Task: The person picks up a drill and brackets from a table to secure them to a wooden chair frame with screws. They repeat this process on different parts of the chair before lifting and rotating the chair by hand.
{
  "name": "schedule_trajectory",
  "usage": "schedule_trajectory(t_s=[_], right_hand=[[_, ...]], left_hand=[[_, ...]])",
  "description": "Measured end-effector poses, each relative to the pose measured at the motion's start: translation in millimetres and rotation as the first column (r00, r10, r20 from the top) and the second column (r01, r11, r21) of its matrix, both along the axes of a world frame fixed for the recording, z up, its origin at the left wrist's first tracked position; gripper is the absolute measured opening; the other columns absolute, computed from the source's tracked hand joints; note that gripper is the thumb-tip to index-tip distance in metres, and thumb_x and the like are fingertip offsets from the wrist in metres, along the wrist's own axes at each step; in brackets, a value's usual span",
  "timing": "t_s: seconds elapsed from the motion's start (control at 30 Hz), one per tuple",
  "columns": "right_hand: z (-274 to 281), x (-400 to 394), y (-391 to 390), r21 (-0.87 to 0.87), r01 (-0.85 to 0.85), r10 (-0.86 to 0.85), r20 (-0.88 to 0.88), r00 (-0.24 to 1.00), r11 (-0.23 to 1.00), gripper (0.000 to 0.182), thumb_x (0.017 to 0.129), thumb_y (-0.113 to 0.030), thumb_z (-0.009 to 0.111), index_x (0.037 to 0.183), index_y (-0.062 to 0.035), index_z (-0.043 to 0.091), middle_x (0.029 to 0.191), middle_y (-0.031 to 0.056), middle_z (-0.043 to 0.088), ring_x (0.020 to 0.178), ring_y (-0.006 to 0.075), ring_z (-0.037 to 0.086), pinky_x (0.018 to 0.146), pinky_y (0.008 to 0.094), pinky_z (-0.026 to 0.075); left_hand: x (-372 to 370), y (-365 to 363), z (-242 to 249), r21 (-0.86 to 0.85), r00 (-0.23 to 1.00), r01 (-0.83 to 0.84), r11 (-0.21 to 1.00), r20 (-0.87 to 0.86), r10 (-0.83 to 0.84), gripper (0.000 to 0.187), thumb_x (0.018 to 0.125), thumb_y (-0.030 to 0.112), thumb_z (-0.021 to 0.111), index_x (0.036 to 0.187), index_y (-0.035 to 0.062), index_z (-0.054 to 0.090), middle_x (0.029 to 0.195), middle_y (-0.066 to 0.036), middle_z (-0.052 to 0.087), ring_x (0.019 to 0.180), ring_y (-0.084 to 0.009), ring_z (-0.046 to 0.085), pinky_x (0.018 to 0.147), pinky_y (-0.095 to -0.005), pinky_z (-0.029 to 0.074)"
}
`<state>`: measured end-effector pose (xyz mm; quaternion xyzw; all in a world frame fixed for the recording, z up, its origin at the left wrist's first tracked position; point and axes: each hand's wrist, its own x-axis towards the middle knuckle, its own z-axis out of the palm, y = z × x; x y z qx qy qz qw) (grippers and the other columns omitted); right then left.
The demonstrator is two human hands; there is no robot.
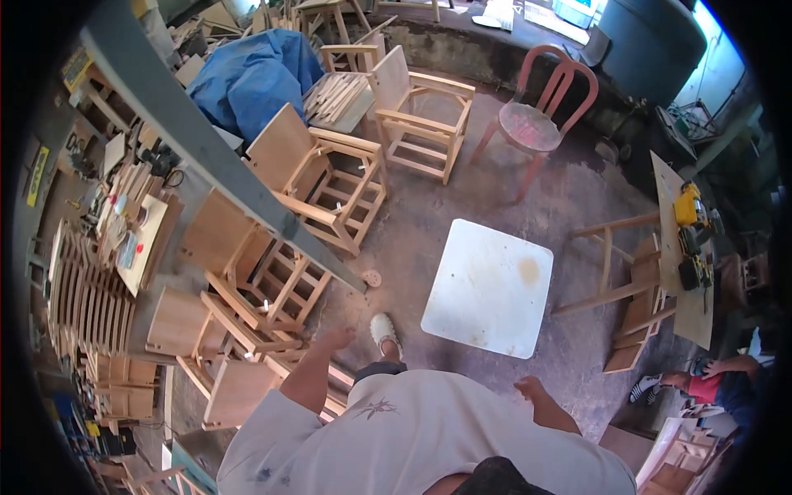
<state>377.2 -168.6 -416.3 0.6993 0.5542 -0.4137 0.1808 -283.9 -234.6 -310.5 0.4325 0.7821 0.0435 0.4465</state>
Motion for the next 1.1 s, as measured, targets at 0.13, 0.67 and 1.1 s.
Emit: schedule_trajectory(t_s=[0.13, 0.67, 1.1], right_hand=[[24, -96, 53, 0.259, -0.175, 0.193, -0.045, 0.980, 0.950, 0.055, 0.076, -0.038, 0.076, 0.115, -0.0020, 0.061, 0.089, 0.0175, 0.068, 0.073, 0.0244, 0.066, 0.070, 0.0380, 0.054], [42, -317, 183, 0.218, -0.128, 0.167, -0.173, 0.971, 0.967, 0.056, 0.078, -0.046, 0.067, 0.112, -0.0027, 0.062, 0.115, 0.0204, 0.061, 0.109, 0.0360, 0.057, 0.092, 0.0431, 0.046], [25, -348, 334, 0.062, -0.397, 0.401, -0.115, 0.909, 0.916, 0.049, 0.076, -0.044, 0.066, 0.095, 0.0010, 0.069, 0.100, 0.0225, 0.066, 0.096, 0.0380, 0.062, 0.084, 0.0466, 0.049]], left_hand=[[-66, 32, 10, 0.075, 0.985, -0.100, 0.992, 0.148, 0.088, 0.036, 0.080, 0.027, 0.067, 0.109, 0.0064, 0.067, 0.106, -0.017, 0.066, 0.097, -0.0283, 0.063, 0.087, -0.0380, 0.048], [-174, 50, -34, 0.109, 0.953, 0.116, 0.987, 0.267, -0.142, 0.038, 0.087, 0.027, 0.057, 0.117, 0.0032, 0.059, 0.111, -0.018, 0.062, 0.106, -0.0289, 0.060, 0.092, -0.0387, 0.045], [-133, 223, -23, 0.291, 0.839, -0.403, 0.868, 0.497, 0.223, 0.060, 0.094, 0.032, 0.052, 0.139, -0.0022, 0.033, 0.137, -0.021, 0.042, 0.125, -0.0286, 0.044, 0.104, -0.0364, 0.035]])
